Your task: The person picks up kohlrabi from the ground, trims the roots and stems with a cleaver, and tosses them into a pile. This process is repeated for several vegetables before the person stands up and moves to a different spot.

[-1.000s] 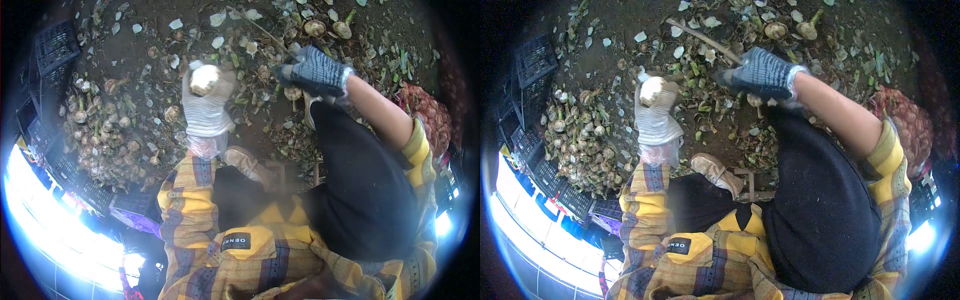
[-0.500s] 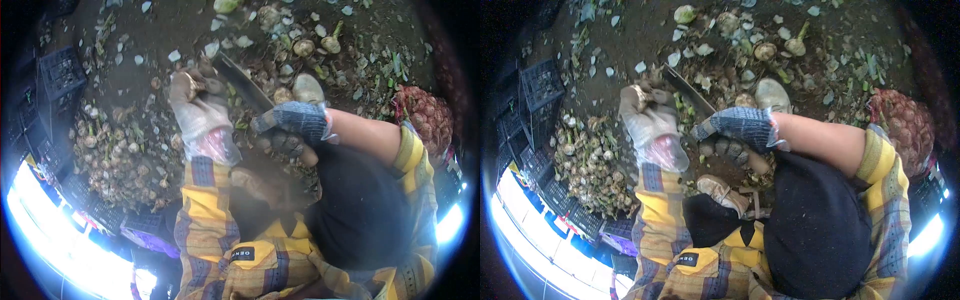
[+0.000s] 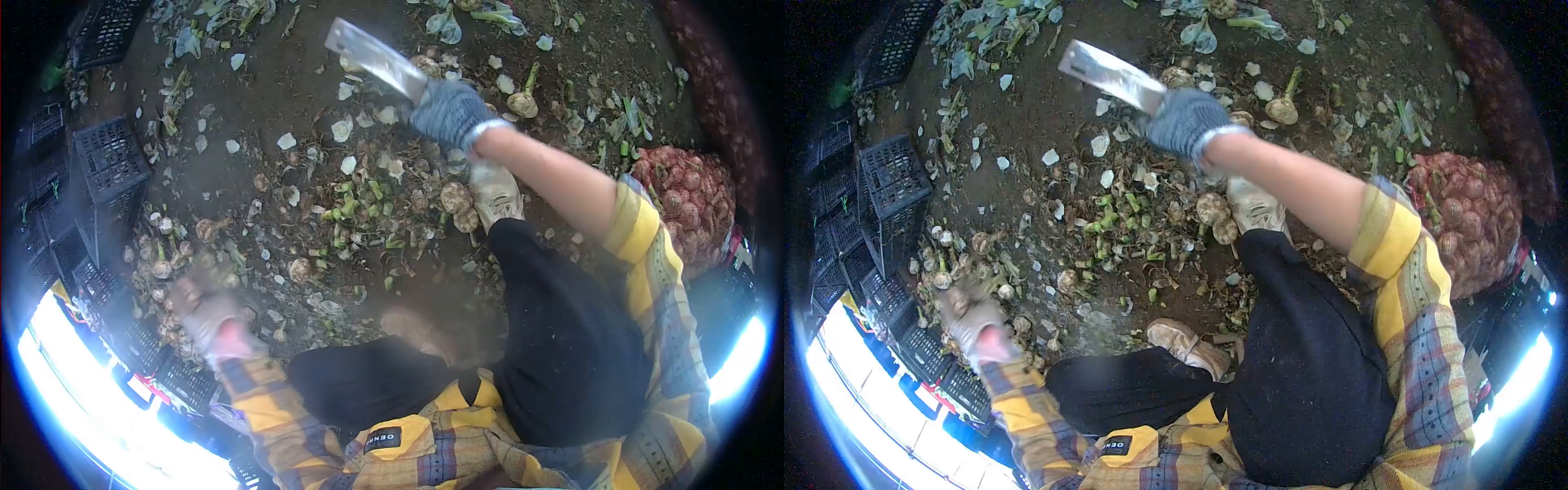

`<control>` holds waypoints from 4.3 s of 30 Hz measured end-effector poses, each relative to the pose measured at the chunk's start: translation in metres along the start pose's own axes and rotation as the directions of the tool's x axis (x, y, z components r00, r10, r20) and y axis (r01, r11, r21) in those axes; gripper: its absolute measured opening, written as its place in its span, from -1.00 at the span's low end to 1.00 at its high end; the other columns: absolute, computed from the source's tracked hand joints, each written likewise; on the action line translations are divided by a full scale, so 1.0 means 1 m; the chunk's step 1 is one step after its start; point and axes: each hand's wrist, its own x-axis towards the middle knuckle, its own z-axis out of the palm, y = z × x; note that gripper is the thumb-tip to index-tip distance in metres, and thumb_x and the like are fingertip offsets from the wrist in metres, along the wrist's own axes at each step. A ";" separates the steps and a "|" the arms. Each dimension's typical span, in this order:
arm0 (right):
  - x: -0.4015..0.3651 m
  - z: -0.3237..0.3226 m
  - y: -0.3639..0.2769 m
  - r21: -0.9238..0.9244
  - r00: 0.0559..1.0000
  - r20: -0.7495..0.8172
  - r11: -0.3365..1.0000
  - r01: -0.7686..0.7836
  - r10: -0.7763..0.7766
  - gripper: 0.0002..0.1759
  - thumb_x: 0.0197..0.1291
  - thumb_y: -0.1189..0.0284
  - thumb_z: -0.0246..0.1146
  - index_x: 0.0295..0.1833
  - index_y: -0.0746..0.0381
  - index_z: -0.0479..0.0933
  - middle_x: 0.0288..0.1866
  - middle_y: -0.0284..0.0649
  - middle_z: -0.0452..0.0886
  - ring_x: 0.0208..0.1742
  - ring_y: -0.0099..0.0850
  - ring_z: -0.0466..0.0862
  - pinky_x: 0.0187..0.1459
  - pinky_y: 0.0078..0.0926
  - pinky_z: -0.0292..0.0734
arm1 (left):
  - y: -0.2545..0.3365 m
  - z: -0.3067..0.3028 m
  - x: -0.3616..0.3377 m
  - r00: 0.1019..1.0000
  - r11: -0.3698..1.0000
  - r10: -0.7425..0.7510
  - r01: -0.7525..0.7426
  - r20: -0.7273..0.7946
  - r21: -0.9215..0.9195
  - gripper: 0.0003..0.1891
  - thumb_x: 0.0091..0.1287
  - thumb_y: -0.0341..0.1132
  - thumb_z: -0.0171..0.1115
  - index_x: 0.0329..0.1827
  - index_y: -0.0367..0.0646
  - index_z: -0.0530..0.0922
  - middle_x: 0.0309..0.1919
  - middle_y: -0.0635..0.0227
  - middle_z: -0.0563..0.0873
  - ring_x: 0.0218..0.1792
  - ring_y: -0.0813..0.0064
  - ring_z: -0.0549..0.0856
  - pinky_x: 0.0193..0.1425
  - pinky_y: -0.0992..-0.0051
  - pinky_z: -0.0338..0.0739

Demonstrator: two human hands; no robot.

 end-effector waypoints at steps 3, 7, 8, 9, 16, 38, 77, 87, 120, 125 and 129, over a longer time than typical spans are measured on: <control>0.036 -0.006 -0.011 -0.173 0.973 -0.174 0.977 0.124 -0.154 -0.55 0.19 0.13 0.15 -0.05 0.31 0.56 -0.25 -0.05 0.66 -0.26 -0.26 0.68 -0.15 -0.32 0.58 | 0.060 -0.083 0.045 0.935 0.973 0.211 -0.174 -0.283 0.152 -0.49 0.13 -0.29 0.35 0.09 -0.31 0.38 -0.05 0.05 0.57 -0.24 0.34 0.67 -0.32 0.60 0.69; 0.093 0.007 -0.025 -0.208 0.972 -0.190 0.973 0.097 -0.138 -0.56 0.10 0.15 0.17 -0.11 0.30 0.60 -0.23 0.03 0.65 -0.24 -0.13 0.68 -0.12 -0.28 0.56 | 0.029 -0.069 0.027 0.950 0.997 0.080 -0.071 -0.300 0.038 -0.46 0.10 -0.29 0.38 0.09 -0.34 0.37 -0.23 0.07 0.58 -0.40 0.39 0.66 -0.61 0.80 0.54; 0.104 0.012 -0.023 -0.231 0.967 -0.217 0.969 0.085 -0.137 -0.56 0.08 0.15 0.17 -0.12 0.31 0.61 -0.22 0.04 0.64 -0.24 -0.11 0.68 -0.11 -0.28 0.56 | 0.011 -0.060 0.022 0.949 0.995 0.073 -0.050 -0.307 0.083 -0.44 0.10 -0.27 0.39 0.09 -0.36 0.35 -0.32 0.09 0.60 -0.47 0.44 0.65 -0.74 0.88 0.44; 0.111 0.013 -0.020 -0.221 0.970 -0.216 0.973 0.062 -0.111 -0.56 0.05 0.17 0.18 -0.13 0.32 0.60 -0.21 0.05 0.63 -0.23 -0.09 0.67 -0.11 -0.27 0.55 | -0.012 -0.056 0.024 0.981 0.991 -0.015 0.041 -0.195 0.127 -0.53 0.06 -0.30 0.41 -0.02 -0.30 0.44 -0.30 0.12 0.61 -0.32 0.44 0.64 -0.40 0.70 0.53; 0.076 0.026 0.013 0.519 0.989 0.051 0.842 -0.145 0.139 -0.58 0.04 0.35 0.27 0.03 0.30 0.53 -0.31 -0.11 0.65 -0.33 -0.46 0.66 -0.32 -0.54 0.58 | -0.132 0.037 -0.043 0.808 0.802 -0.576 0.530 0.123 0.275 -0.47 -0.01 -0.19 0.48 0.00 -0.13 0.44 -0.07 0.29 0.57 -0.03 0.36 0.58 -0.15 0.57 0.57; -0.094 0.031 -0.010 -0.304 0.850 0.469 0.859 0.412 -0.242 -0.52 -0.06 0.08 0.27 -0.24 0.31 0.61 -0.39 0.05 0.63 -0.35 -0.14 0.67 -0.24 -0.30 0.57 | -0.166 -0.002 -0.060 0.698 0.481 -0.116 -0.583 0.706 0.655 -0.37 0.12 -0.40 0.33 0.23 -0.17 0.21 -0.08 0.26 0.53 -0.03 0.37 0.57 0.07 0.42 0.54; -0.067 0.018 0.031 -0.191 0.923 0.384 0.977 0.089 -0.009 -0.49 0.08 0.05 0.17 -0.22 0.34 0.59 -0.46 -0.08 0.61 -0.49 -0.33 0.62 -0.33 -0.37 0.56 | -0.131 0.027 -0.077 0.912 0.855 -0.157 -0.067 0.379 0.514 -0.37 -0.06 -0.51 0.46 0.09 -0.33 0.34 -0.20 0.23 0.62 -0.23 0.49 0.64 -0.12 0.56 0.59; -0.109 0.019 -0.008 0.450 0.496 0.863 0.599 -0.662 -0.101 -0.69 0.18 0.17 0.19 -0.29 0.23 0.52 -0.58 -0.43 0.46 -0.61 -0.65 0.44 -0.58 -0.67 0.36 | -0.126 0.069 -0.045 0.967 0.968 -0.180 0.206 0.179 -0.143 -0.69 0.22 -0.24 0.26 -0.19 -0.30 0.42 -0.32 0.18 0.55 -0.34 0.43 0.56 -0.34 0.62 0.59; 0.145 -0.097 0.054 -0.574 0.929 -0.324 0.818 -0.044 -0.178 -0.53 0.04 0.18 0.21 -0.05 0.32 0.55 -0.14 0.10 0.61 -0.19 -0.09 0.66 -0.07 -0.22 0.56 | -0.021 -0.073 0.041 0.969 0.968 -0.077 0.128 -0.233 0.214 -0.37 0.09 -0.31 0.38 0.20 -0.29 0.32 0.27 0.03 0.28 0.13 0.39 0.46 -0.10 0.65 0.62; 0.120 -0.098 0.040 -0.234 0.867 -0.494 0.970 -0.064 -0.061 -0.56 0.06 0.16 0.23 -0.15 0.33 0.60 -0.23 0.09 0.63 -0.21 -0.12 0.66 -0.13 -0.29 0.57 | -0.107 0.026 -0.014 0.928 0.869 -0.368 0.321 0.057 0.376 -0.27 0.01 -0.22 0.39 0.26 -0.27 0.29 0.24 0.02 0.35 0.29 0.12 0.33 0.41 0.15 0.16; 0.073 -0.062 0.028 0.321 0.976 -0.204 0.937 0.136 -0.072 -0.65 0.20 0.22 0.16 -0.04 0.24 0.57 -0.16 -0.14 0.64 -0.17 -0.33 0.65 -0.12 -0.40 0.57 | -0.138 0.068 -0.049 0.898 0.800 -0.425 0.313 0.114 0.512 -0.37 0.11 -0.35 0.32 0.25 -0.27 0.28 0.04 0.13 0.50 0.03 0.38 0.53 0.02 0.36 0.48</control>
